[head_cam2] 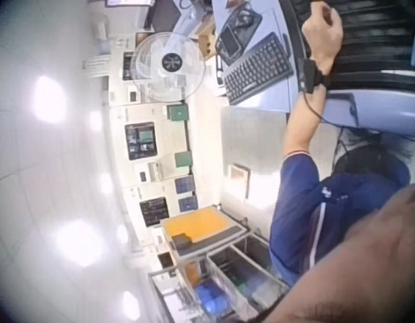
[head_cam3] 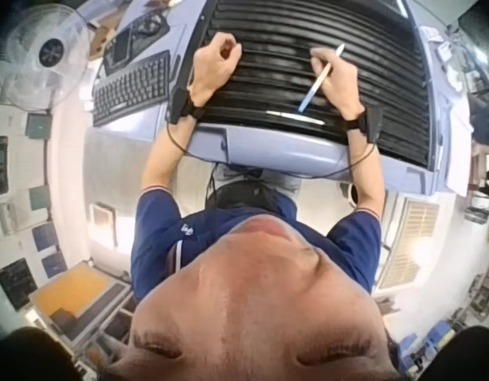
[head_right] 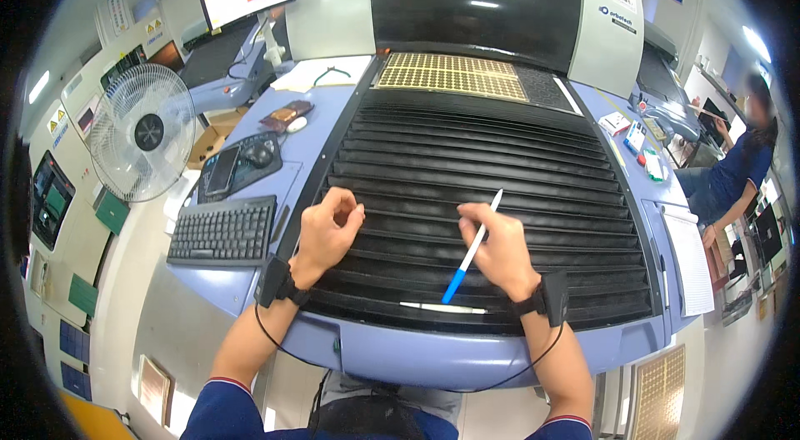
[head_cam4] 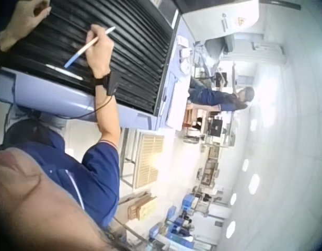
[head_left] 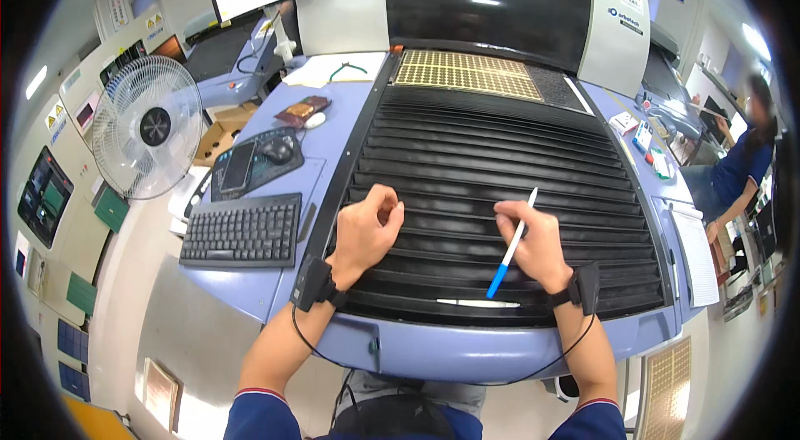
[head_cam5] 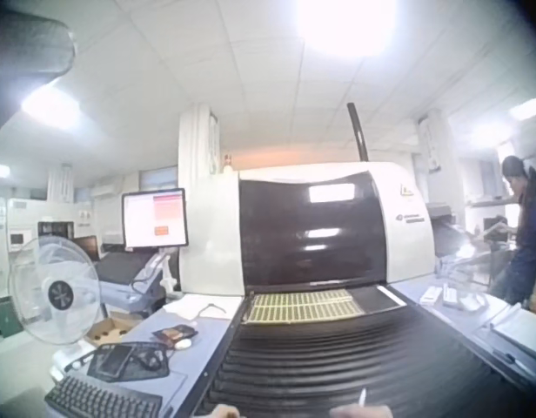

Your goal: Inspecting and marking defects on a large sheet of printed circuit boards using a marking pen.

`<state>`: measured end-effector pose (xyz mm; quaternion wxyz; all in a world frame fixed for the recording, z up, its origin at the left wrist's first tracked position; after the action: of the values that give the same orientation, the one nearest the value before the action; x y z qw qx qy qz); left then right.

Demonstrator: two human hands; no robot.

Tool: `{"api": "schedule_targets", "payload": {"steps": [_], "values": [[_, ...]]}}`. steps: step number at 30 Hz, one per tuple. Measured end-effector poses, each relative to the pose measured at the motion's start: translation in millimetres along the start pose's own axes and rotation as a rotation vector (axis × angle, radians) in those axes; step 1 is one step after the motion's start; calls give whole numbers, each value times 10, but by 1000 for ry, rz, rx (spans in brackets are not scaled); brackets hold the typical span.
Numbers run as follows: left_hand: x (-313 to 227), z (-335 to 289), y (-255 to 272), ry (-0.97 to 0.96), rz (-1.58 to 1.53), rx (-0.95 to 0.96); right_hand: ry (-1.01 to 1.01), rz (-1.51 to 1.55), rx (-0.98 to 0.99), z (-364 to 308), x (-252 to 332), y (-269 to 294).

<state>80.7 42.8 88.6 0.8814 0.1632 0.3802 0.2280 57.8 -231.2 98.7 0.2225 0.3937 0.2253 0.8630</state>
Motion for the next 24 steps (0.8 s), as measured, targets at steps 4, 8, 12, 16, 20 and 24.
{"api": "schedule_targets", "payload": {"steps": [4,8,12,16,20,24], "values": [[155,13,-4,122,97,28,-97,-68,-35,49,-88,121],[268,5,34,120,430,84,-121,-60,-88,33,-280,178],[392,-53,61,129,624,147,-201,-6,-77,12,-396,160],[436,-73,8,188,647,223,-155,-186,18,26,-494,148],[539,-34,78,279,416,146,-327,-129,129,64,-552,68],[637,244,377,415,-354,-166,-154,-252,171,31,-573,70]]}}
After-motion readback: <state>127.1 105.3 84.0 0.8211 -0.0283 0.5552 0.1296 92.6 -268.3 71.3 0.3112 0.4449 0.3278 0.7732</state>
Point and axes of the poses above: each hand's wrist, its own z-axis towards the middle knuckle, its own y-axis out of the back of the hand, x = y × z, the point moved 6 cm from there along z, towards the middle knuckle, and after that the axes turned 3 degrees about x, right-handed, at the moved point
